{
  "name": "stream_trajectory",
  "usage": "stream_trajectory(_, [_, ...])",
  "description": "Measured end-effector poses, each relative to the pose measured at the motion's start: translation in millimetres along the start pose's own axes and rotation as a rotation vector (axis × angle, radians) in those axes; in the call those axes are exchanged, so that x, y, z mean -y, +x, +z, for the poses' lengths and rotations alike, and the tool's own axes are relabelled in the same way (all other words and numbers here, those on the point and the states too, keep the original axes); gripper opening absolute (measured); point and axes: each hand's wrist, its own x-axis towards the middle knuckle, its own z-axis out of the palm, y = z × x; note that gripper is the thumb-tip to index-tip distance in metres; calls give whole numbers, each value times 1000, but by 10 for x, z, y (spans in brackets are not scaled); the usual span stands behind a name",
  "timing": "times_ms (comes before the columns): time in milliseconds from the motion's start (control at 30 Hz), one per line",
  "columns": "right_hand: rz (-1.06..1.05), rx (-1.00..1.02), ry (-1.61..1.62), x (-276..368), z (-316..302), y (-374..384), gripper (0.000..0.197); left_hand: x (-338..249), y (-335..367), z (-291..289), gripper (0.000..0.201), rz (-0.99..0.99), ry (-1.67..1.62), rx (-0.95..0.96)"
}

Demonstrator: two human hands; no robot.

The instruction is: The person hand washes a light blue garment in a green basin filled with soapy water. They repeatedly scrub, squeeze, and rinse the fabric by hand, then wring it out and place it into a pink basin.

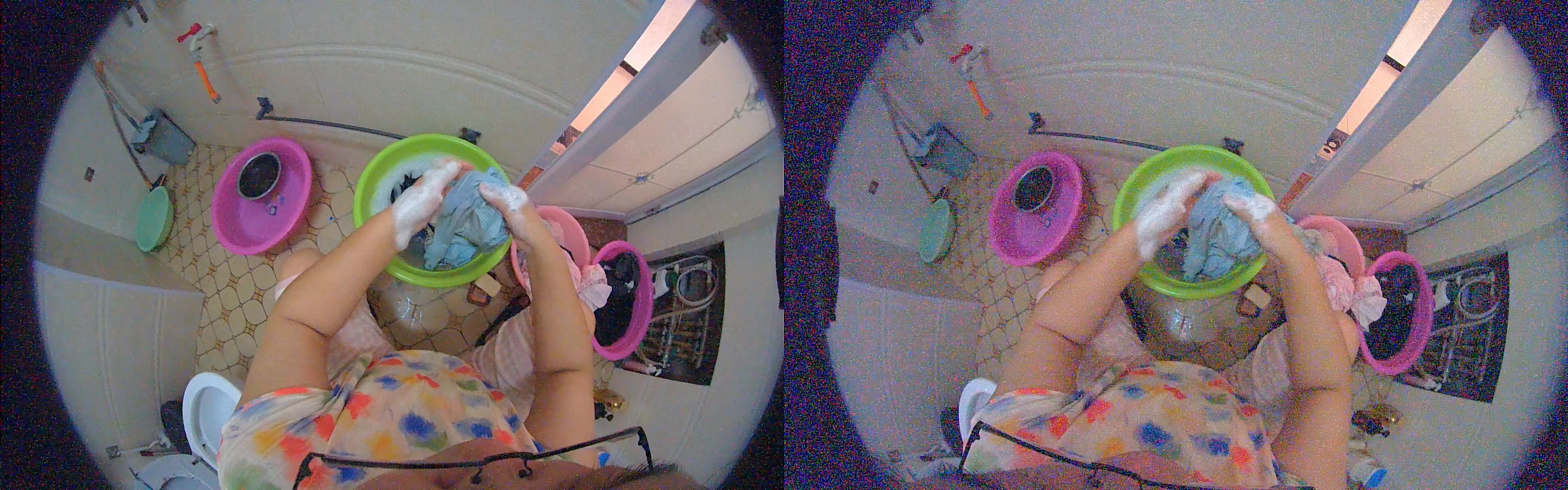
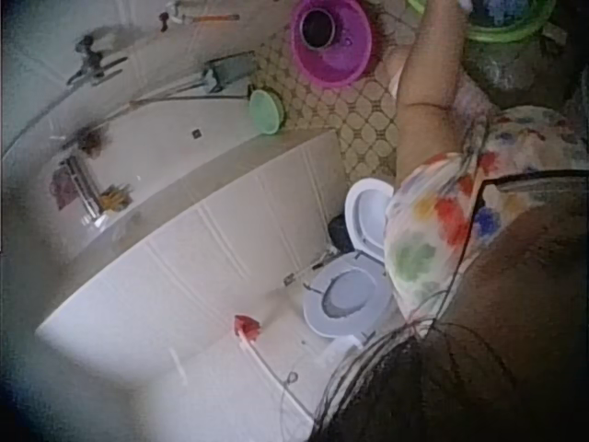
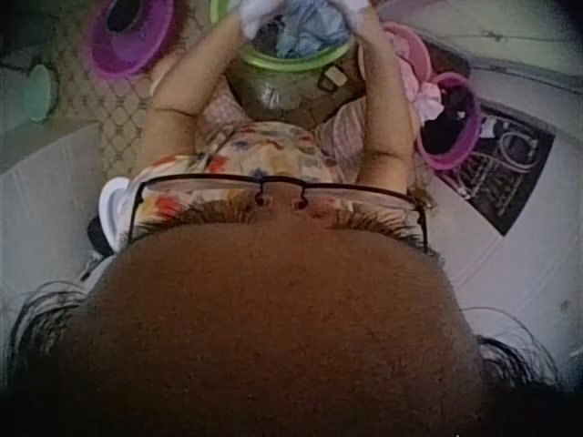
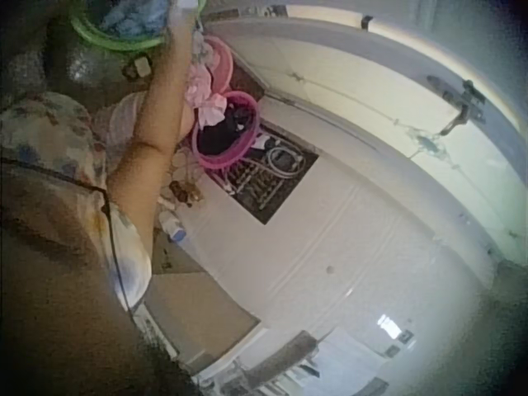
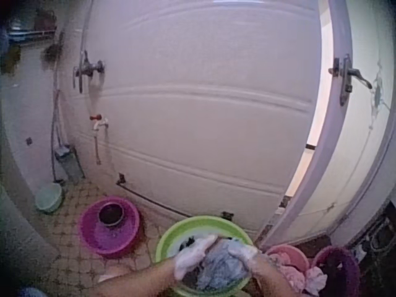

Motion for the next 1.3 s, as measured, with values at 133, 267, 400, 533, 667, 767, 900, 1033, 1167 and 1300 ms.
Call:
stream_trajectory(133, [-68,-161,334,43,3,8,34,152,-52,171,38,-56,219,38])
stream_trajectory(267, [-104,-286,563,118,-32,47,27,366,-34,93,37,20,405,29])
stream_trajectory(400, [-384,-469,379,-105,-202,172,23,296,-62,95,50,147,342,-140])
stream_trajectory(533, [-662,-656,-203,-117,-85,197,24,169,-138,222,47,164,161,-253])
stream_trajectory(667, [-675,-398,-522,-76,258,57,24,122,-67,297,33,147,-381,-289])
stream_trajectory(767, [-618,-249,-799,-205,642,-30,22,291,50,68,23,47,-598,-282])
stream_trajectory(900, [-887,-395,-863,-115,725,-20,15,425,14,203,21,35,-781,-73])
stream_trajectory(1033, [-555,-538,-683,23,417,131,17,533,159,397,31,126,-756,-51])
stream_trajectory(1167, [-674,-471,-705,-170,638,40,14,610,258,98,27,37,-803,-153])
stream_trajectory(1300, [-863,-347,-870,-199,769,-59,30,321,219,71,34,-137,-883,-100])
